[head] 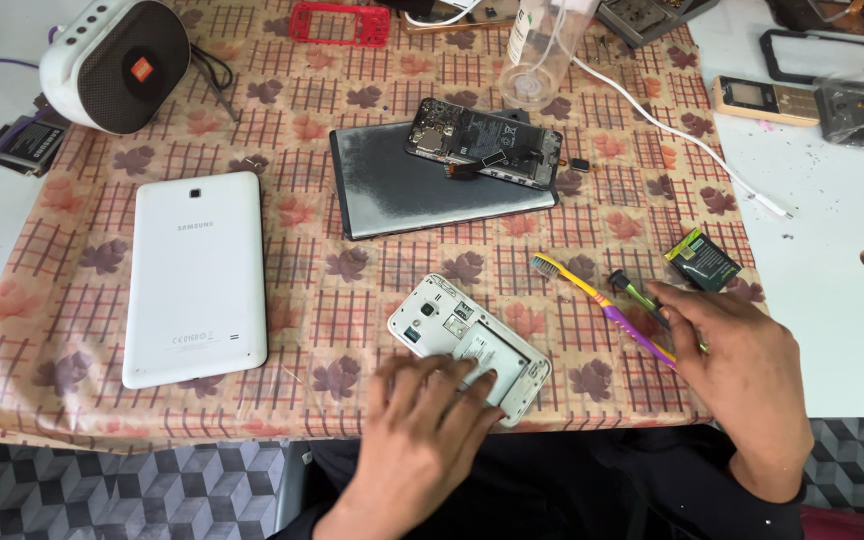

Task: The person disassembles a white Samsung smartphone, removes the back cover and internal components, and uses a screwdriver and toothbrush to clean the motherboard and frame. The person then reassembles the phone by placing the components back into the frame and securing the back cover.

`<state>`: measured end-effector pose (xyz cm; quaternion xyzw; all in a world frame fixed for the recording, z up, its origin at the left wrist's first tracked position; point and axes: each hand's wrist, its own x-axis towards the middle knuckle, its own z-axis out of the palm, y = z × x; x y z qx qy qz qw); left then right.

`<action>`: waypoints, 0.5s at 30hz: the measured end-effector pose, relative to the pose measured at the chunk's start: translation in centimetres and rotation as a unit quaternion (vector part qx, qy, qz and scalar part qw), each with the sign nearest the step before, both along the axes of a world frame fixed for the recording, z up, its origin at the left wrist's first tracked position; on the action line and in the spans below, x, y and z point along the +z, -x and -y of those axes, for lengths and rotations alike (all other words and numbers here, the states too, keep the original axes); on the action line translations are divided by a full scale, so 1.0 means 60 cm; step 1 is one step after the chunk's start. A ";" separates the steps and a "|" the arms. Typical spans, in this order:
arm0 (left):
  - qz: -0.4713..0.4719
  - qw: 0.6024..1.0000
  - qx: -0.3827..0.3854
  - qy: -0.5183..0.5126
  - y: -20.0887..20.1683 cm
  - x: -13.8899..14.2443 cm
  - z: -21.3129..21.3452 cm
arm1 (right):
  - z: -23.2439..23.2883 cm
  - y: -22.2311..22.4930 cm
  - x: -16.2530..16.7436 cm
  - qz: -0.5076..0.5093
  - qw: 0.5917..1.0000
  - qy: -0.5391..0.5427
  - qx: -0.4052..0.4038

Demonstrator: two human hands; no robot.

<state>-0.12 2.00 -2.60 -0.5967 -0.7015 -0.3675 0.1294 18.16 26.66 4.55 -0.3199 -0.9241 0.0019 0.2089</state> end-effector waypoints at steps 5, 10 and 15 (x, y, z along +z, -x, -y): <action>-0.019 0.999 0.028 -0.020 -0.033 -0.023 -0.024 | 0.009 0.016 0.004 0.014 1.000 -0.009 0.020; -0.015 1.000 0.015 -0.002 -0.034 -0.022 -0.023 | 0.027 0.012 -0.017 -0.111 0.993 -0.028 0.007; -0.033 0.999 0.005 0.036 -0.032 -0.017 -0.027 | 0.043 -0.004 -0.063 -0.457 0.879 -0.023 0.135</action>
